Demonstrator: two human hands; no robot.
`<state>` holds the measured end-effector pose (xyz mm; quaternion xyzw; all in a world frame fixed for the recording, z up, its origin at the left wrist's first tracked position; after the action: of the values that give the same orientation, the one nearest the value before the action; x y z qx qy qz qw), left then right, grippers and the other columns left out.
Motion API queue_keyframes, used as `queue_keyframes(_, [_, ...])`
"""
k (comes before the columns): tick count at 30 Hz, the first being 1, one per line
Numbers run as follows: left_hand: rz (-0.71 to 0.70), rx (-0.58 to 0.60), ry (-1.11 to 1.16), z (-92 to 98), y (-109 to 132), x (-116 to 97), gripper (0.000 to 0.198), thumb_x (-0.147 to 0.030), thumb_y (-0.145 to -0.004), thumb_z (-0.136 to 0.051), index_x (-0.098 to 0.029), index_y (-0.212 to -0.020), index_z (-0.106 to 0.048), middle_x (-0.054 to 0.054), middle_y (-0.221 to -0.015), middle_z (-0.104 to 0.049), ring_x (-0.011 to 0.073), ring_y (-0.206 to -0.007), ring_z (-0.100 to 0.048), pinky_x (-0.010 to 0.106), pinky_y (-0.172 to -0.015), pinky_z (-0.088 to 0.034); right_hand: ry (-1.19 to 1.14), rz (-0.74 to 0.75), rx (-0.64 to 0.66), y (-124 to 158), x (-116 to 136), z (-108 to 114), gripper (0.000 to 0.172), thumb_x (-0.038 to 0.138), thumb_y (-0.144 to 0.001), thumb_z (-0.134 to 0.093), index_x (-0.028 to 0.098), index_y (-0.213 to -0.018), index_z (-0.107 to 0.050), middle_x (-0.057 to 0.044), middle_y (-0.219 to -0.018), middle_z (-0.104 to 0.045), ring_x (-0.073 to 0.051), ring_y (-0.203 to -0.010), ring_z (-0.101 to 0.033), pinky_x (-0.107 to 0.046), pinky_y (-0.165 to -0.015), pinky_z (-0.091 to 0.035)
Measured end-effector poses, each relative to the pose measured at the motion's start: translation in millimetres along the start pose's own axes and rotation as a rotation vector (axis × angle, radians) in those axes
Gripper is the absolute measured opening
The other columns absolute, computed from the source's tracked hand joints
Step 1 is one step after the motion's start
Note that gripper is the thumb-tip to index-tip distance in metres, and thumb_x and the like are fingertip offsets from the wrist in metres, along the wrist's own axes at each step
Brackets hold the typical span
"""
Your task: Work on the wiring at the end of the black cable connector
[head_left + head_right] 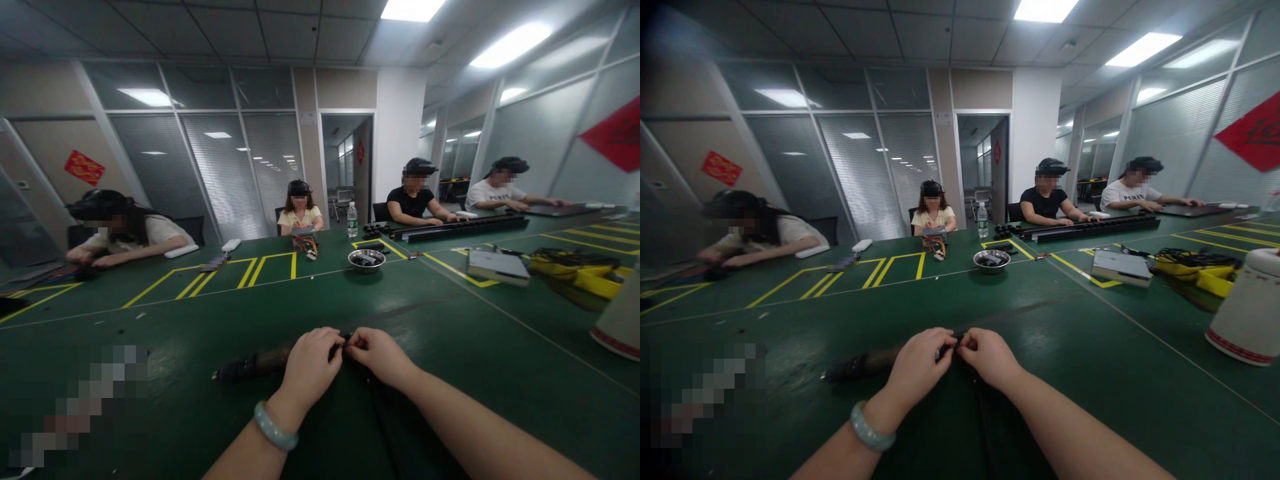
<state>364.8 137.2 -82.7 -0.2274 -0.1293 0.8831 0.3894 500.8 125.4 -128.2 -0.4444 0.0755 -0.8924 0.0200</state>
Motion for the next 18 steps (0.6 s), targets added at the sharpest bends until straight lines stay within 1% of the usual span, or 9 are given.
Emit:
queue_keyframes(7, [0.003,0.000,-0.006,0.0,-1.0,0.3,0.022,-0.015,-0.085,-0.053,-0.027,-0.098,-0.066,-0.002,-0.111,-0.065,0.0183,-0.104,-0.058,0.036,-0.093,-0.044,0.009,-0.009,-0.001,1.2,2.5,1.2,0.009,0.025,-0.081,-0.062,0.019,-0.081,-0.068,0.000,-0.074,-0.068,-0.013,-0.066,-0.061,-0.021,-0.059,-0.039])
queue_keyframes(18, [0.010,0.004,0.005,-0.4,-0.9,1.8,0.019,-0.018,-0.085,-0.054,-0.026,-0.097,-0.066,-0.001,-0.111,-0.065,0.0191,-0.104,-0.058,0.035,-0.092,-0.044,0.008,-0.031,0.012,-0.2,0.2,-0.7,0.009,0.024,-0.081,-0.061,0.018,-0.082,-0.067,0.001,-0.073,-0.068,-0.012,-0.064,-0.059,-0.021,-0.058,-0.038])
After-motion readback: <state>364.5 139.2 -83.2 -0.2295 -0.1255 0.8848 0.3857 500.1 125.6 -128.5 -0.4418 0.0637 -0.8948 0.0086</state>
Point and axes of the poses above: each hand's wrist, its own y-axis away from the middle knuckle, its own z-axis out of the back of the hand, x = y × z, the point moved 8 cm from there along -y, towards the middle knuckle
